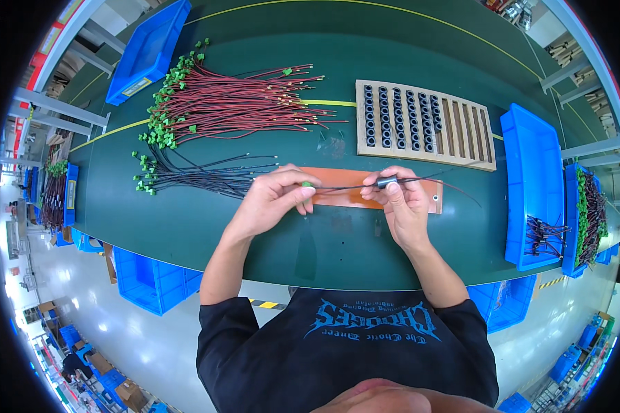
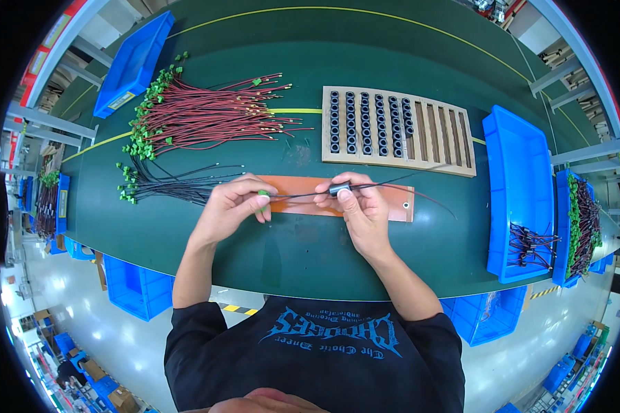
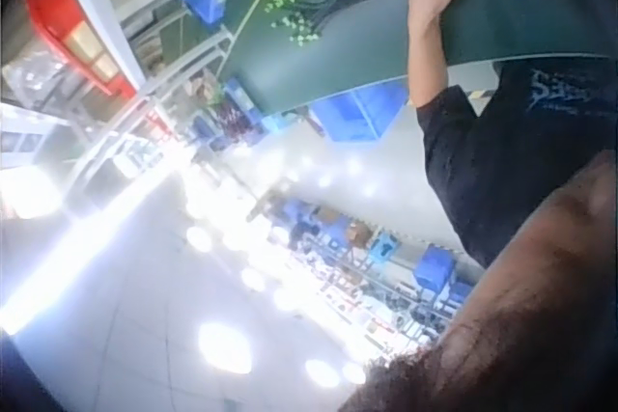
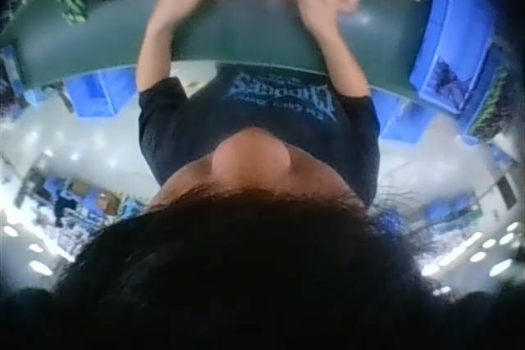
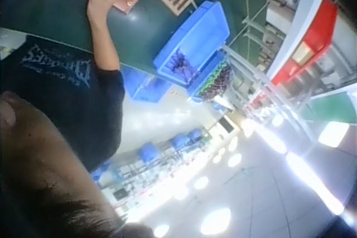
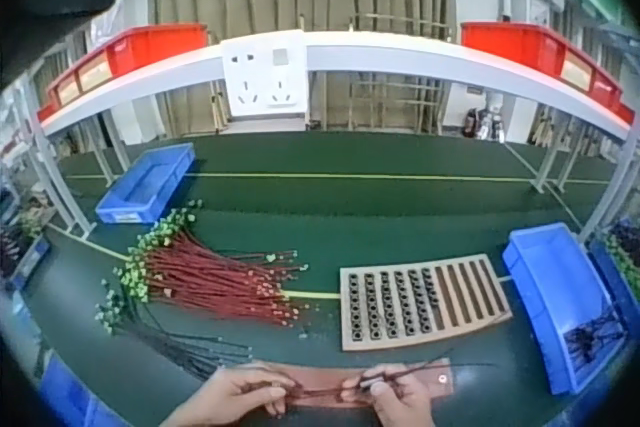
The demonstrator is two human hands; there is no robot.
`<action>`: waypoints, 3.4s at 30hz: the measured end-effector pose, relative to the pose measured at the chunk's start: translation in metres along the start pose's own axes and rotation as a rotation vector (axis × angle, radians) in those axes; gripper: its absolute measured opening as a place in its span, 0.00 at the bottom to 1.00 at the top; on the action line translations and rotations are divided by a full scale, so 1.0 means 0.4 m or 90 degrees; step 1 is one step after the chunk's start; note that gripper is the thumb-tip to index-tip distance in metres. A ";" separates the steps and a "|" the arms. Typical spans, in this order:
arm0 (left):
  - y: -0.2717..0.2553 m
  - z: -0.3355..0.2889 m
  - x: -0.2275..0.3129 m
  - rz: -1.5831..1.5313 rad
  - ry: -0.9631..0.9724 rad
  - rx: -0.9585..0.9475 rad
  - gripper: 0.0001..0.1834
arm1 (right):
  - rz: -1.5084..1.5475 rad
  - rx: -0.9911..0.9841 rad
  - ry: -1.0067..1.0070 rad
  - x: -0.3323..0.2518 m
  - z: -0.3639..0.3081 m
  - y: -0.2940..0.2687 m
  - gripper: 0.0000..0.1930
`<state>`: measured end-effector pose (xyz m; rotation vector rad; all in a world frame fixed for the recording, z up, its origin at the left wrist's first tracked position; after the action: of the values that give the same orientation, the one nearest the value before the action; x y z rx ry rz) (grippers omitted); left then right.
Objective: The person assembles electrical wires by inserting green connectors into the ends of red and black wires. They use a handheld crimping tool to secure the connectors and place the finished wires into a blue bin. The process is repeated for multiple wires throughout the clip.
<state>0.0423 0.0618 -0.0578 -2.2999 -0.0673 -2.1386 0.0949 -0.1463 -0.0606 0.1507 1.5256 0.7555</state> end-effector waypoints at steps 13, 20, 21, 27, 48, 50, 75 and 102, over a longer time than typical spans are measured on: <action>-0.102 0.017 -0.062 0.075 0.027 0.156 0.11 | -0.104 -0.003 0.027 0.090 0.005 0.023 0.11; -0.080 0.022 -0.062 0.185 0.039 0.199 0.09 | -0.117 0.055 0.041 0.101 0.004 -0.014 0.11; -0.078 0.023 -0.058 0.195 0.044 0.199 0.09 | -0.118 0.052 0.036 0.102 0.006 -0.015 0.11; -0.067 0.032 -0.041 0.299 0.088 0.183 0.09 | -0.135 0.063 0.011 0.106 0.007 -0.025 0.11; -0.112 0.000 -0.065 0.121 -0.032 0.125 0.13 | -0.148 0.043 0.026 0.120 0.007 -0.028 0.11; -0.109 -0.001 -0.056 0.116 0.001 0.127 0.13 | -0.139 0.043 0.029 0.122 0.007 -0.028 0.11; -0.053 0.003 0.010 0.367 0.200 0.124 0.09 | -0.078 0.008 0.007 0.114 0.007 -0.013 0.09; -0.035 0.018 0.011 0.474 0.245 0.140 0.15 | -0.044 -0.141 0.091 0.125 0.010 0.025 0.16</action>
<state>0.0494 0.0763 -0.0543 -1.4278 0.4497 -1.9694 0.0888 -0.1108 -0.0970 -0.1227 1.5607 0.8877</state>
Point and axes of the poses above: each hand's wrist, its own z-axis towards the middle knuckle, its own y-axis out of the palm, x = y × z, the point moved 10 cm from there along z, towards the middle knuckle, and after that the axes turned 8 degrees about x, right-handed, at the moved point
